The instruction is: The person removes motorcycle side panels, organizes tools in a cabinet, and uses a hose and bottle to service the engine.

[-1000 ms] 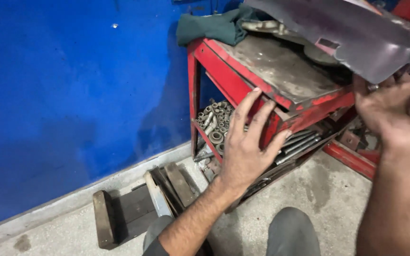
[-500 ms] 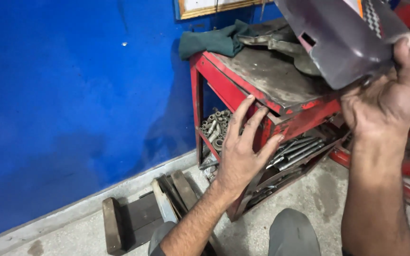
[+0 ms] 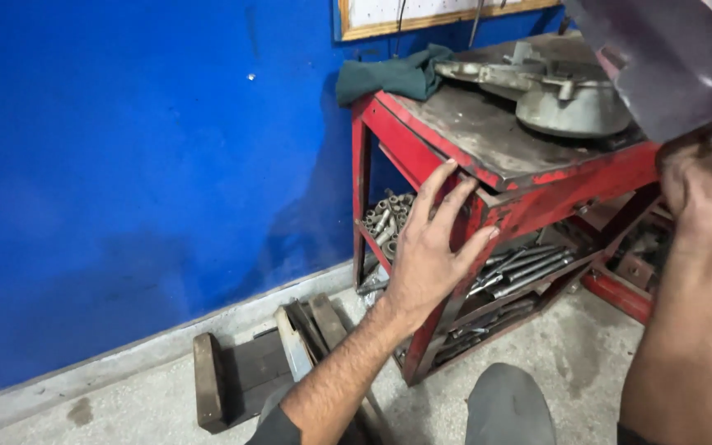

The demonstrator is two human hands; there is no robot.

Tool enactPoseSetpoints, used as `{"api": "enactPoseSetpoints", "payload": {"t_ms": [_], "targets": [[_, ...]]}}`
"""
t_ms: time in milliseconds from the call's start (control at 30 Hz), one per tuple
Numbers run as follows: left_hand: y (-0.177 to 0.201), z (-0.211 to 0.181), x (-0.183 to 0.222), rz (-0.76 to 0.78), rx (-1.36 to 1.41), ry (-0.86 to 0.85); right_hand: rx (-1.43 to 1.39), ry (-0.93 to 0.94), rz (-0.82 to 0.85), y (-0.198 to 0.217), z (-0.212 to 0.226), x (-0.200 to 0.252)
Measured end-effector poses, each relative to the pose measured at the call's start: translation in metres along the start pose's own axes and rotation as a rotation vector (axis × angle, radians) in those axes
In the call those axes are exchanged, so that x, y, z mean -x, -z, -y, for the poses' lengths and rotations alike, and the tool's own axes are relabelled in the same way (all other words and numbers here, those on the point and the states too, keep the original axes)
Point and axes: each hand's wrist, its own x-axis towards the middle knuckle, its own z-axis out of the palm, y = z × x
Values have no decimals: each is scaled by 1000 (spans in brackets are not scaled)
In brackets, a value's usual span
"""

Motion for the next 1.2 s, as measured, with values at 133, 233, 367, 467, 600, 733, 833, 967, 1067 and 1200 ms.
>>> {"api": "enactPoseSetpoints", "payload": {"t_ms": [133, 233, 367, 467, 600, 733, 833, 967, 1067, 1200], "targets": [[-8, 3, 4, -76, 7, 33, 390, 186, 6, 36, -166, 36], [1, -2, 1, -58, 6, 42, 712, 335, 20, 66, -329, 23], [20, -10, -8, -12, 169, 136, 1194, 555, 53, 94, -560, 3], [27, -9, -7, -111, 516, 340, 1516, 687, 88, 105, -736, -25], [70, -23, 1, -281, 800, 446, 1408, 519, 34, 151, -744, -27], [117, -26, 22, -479, 827, 643, 1412, 360, -97, 211, -759, -21], [134, -4, 54, -610, 849, 763, 1406, 263, -136, 260, -757, -13], [158, 5, 77, -758, 962, 924, 1399, 168, -207, 326, -747, -7], [170, 42, 95, -876, 983, 1037, 1315, 65, -195, 358, -767, -4], [181, 33, 112, -866, 764, 1183, 1308, -48, -288, 434, -721, 23]]}}
